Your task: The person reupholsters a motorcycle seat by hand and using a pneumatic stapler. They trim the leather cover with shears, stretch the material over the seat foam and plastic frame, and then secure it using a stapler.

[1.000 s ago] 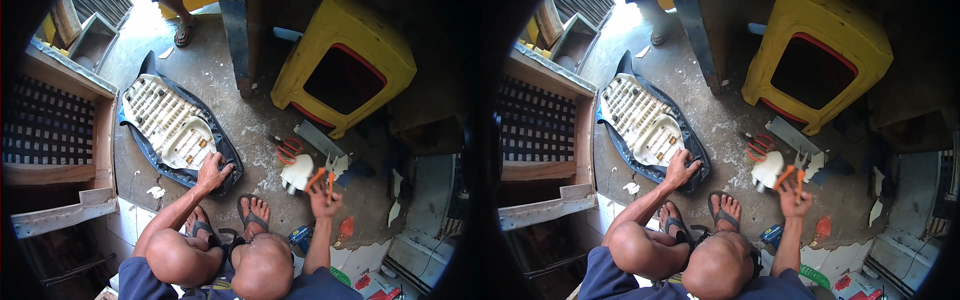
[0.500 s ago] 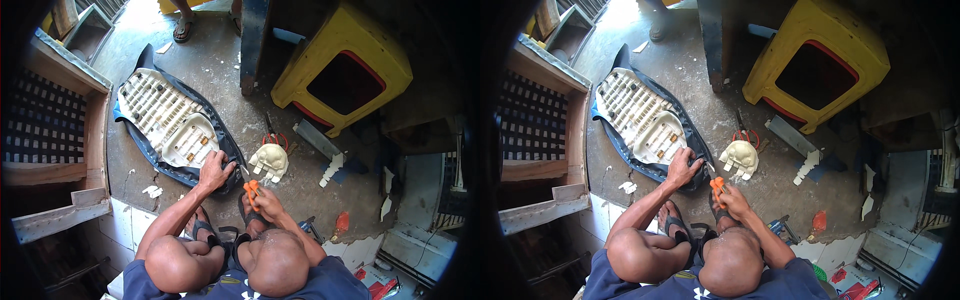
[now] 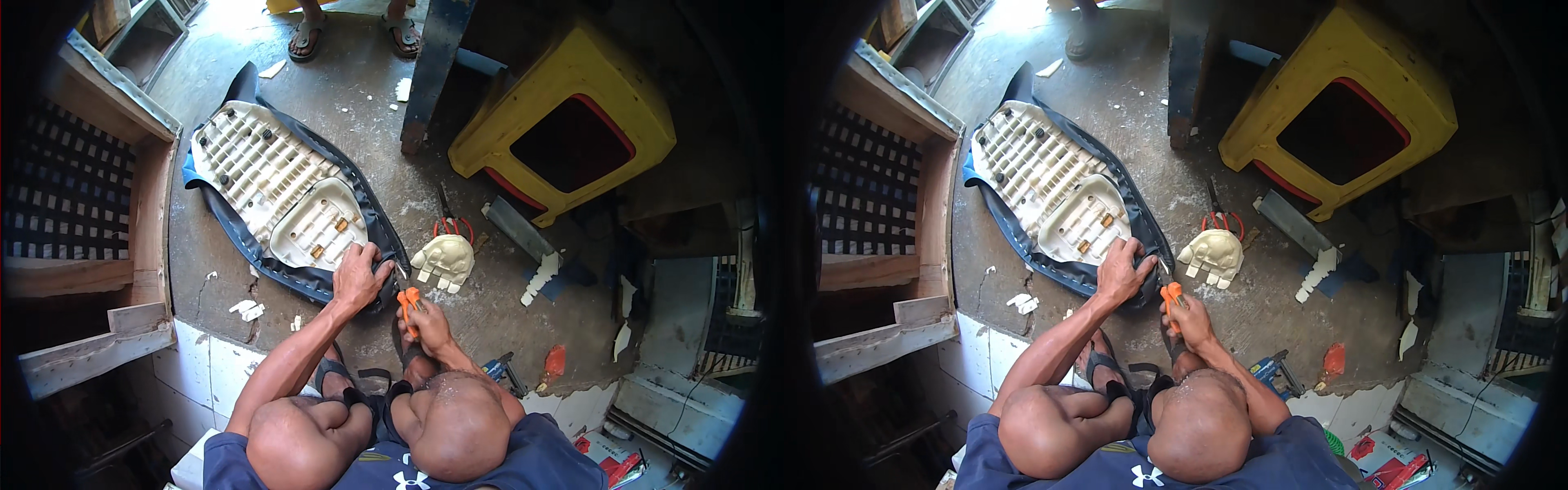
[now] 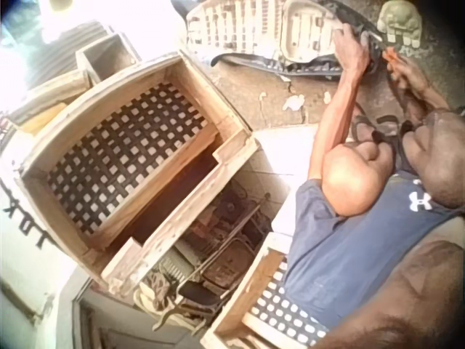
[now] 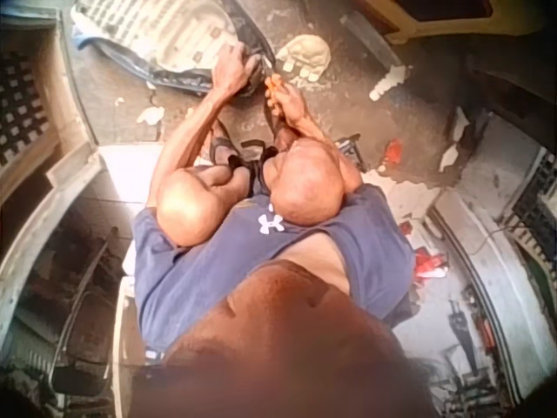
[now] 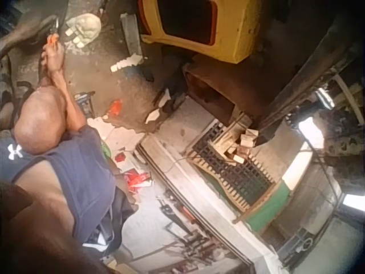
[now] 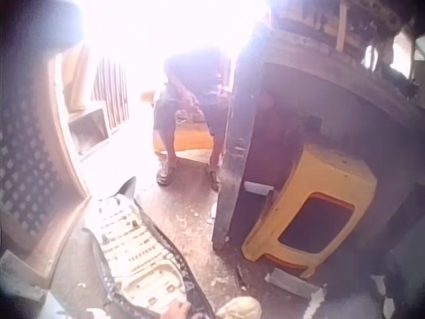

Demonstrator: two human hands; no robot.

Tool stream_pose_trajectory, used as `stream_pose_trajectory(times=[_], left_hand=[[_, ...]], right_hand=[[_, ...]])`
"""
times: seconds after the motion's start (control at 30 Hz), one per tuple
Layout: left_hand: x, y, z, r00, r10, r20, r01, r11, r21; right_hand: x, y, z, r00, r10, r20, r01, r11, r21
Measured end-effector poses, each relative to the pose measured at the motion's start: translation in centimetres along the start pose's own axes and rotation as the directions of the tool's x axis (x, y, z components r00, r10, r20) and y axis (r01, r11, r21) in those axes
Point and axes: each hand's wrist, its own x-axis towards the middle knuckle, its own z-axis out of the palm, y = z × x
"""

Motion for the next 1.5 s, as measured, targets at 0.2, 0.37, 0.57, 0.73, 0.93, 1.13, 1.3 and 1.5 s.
stream_pose_trajectory(times=[0.2,0.37,0.57,0.73,0.93,1.13,1.3,1.5], left_hand=[[-0.4,-1.0,-0.6,0.999,0.029,0.04,-0.027,0.998,-0.049],[0.0,-0.3,-0.5,0.996,0.01,0.089,-0.001,0.996,-0.091],[-0.1,-0.3,-0.5,0.997,-0.002,0.081,0.01,0.996,-0.089],[1.3,-1.7,-0.1,0.979,-0.169,-0.113,0.143,0.967,-0.211],[10.2,-0.6,-2.2,0.874,-0.102,-0.476,0.155,0.985,0.074],[15.3,4.8,-2.4,0.836,-0.501,-0.225,0.536,0.833,0.136],[14.1,3.7,-0.9,0.839,-0.5,-0.214,0.542,0.803,0.249],[13.3,4.3,-3.1,0.839,-0.506,-0.2,0.541,0.813,0.215]], right_hand=[[-0.1,0.2,0.7,0.903,-0.427,-0.05,0.293,0.697,-0.655],[0.2,0.3,0.2,0.912,-0.404,-0.067,0.233,0.647,-0.726],[0.6,0.6,-2.5,0.741,-0.646,0.184,0.481,0.319,-0.817],[-1.6,2.6,-7.6,0.594,-0.776,-0.21,0.233,0.416,-0.879],[-2.6,0.1,-9.7,0.424,-0.888,-0.177,-0.213,0.092,-0.973],[6.1,-8.1,-7.7,0.803,-0.537,-0.256,0.014,0.447,-0.894],[3.2,-13.7,-7.9,0.939,-0.334,0.083,0.186,0.29,-0.939],[-3.2,-13.9,-20.5,0.766,-0.356,-0.536,0.154,0.91,-0.385]])
